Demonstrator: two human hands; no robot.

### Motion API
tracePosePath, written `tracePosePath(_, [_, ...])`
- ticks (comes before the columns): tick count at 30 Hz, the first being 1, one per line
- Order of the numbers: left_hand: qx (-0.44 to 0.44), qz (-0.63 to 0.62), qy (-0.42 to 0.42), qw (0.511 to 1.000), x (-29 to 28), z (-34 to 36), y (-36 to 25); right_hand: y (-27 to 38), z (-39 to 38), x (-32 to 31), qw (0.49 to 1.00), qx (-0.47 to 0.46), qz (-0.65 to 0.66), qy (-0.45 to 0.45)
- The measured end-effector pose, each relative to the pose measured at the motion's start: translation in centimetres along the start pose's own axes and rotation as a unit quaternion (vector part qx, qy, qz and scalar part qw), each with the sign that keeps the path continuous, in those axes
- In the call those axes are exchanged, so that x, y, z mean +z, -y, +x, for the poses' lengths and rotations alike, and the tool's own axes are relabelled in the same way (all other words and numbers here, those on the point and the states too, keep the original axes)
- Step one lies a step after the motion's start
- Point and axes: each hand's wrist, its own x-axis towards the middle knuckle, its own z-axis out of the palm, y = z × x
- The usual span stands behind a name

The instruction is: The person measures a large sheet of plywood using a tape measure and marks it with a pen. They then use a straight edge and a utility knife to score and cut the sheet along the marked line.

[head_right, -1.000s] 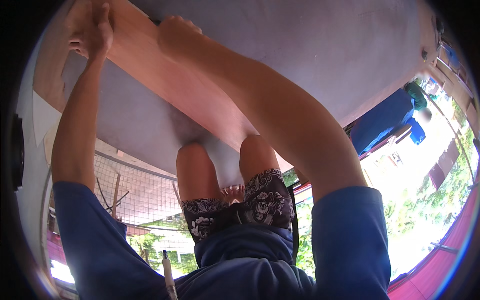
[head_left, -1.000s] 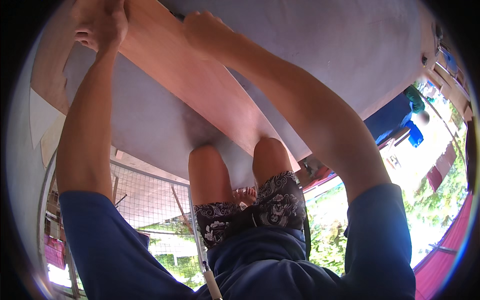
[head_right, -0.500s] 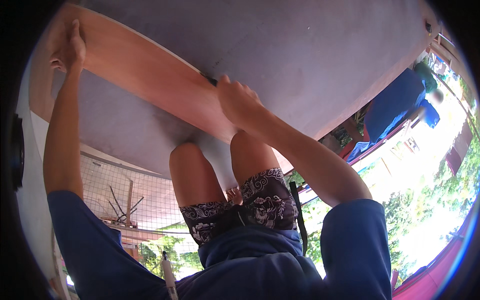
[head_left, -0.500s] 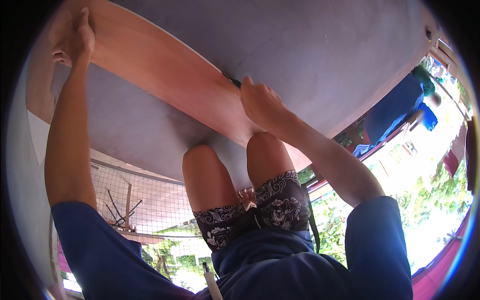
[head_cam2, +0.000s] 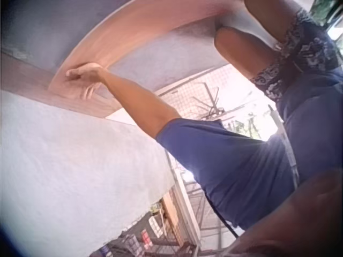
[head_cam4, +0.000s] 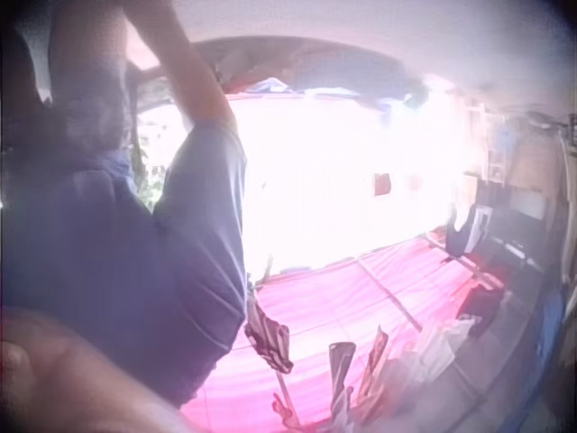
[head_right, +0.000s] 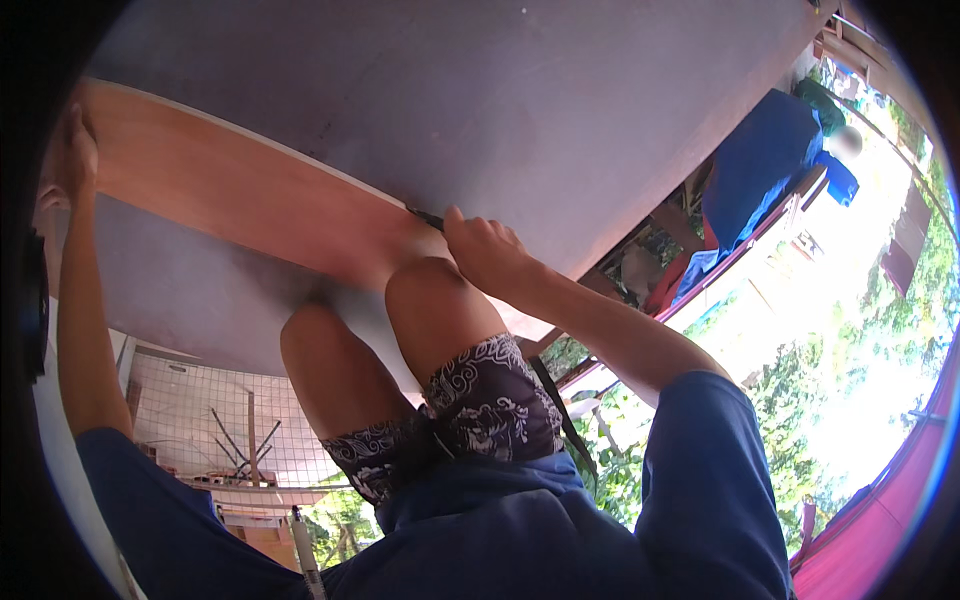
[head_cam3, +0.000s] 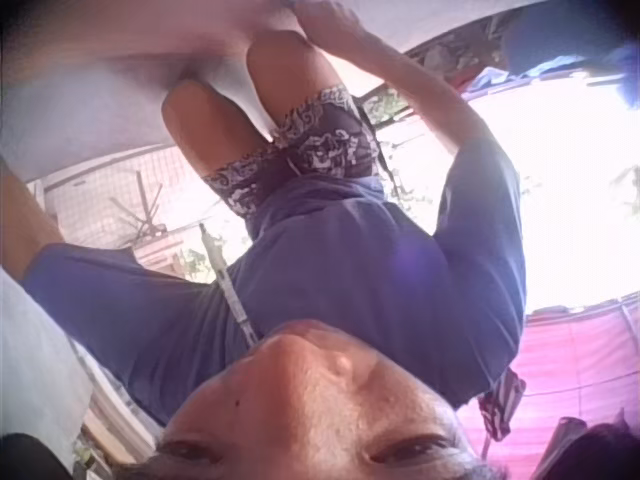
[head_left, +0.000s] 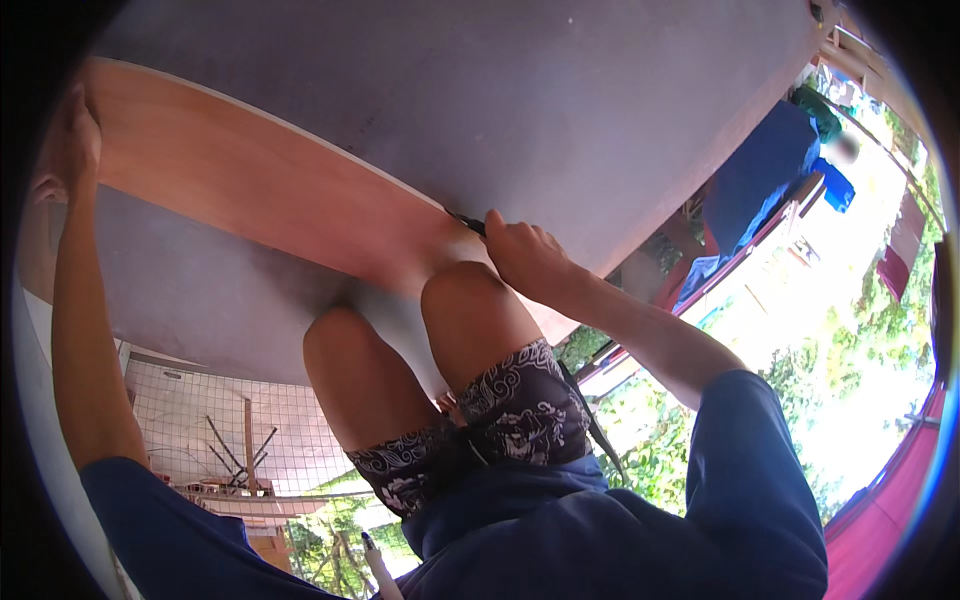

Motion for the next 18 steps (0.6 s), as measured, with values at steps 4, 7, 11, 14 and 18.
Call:
tracePosePath(4, [-0.101,0.215,-0.006,0.971,1.5,-9.8,-13.7,0.5,-0.6,-0.5,1.000,-0.003,0.016,-0.019])
tracePosePath(7, [-0.046,0.226,0.023,0.973,4.2,-16.9,-20.2,0.4,-0.9,-0.5,1.000,-0.006,0.019,-0.009])
tracePosePath(11, [-0.020,0.217,-0.002,0.976,5.5,-17.7,-19.7,-1.4,-0.5,0.8,0.999,-0.020,0.023,-0.025])
tracePosePath(14, [-0.021,0.219,0.006,0.975,5.8,-17.5,-18.2,-4.0,-1.6,2.9,0.998,-0.037,0.026,-0.038])
tracePosePath(18, [-0.041,0.211,-0.004,0.977,6.1,-17.9,-18.0,-10.9,-7.3,4.6,0.997,0.056,-0.019,0.046])
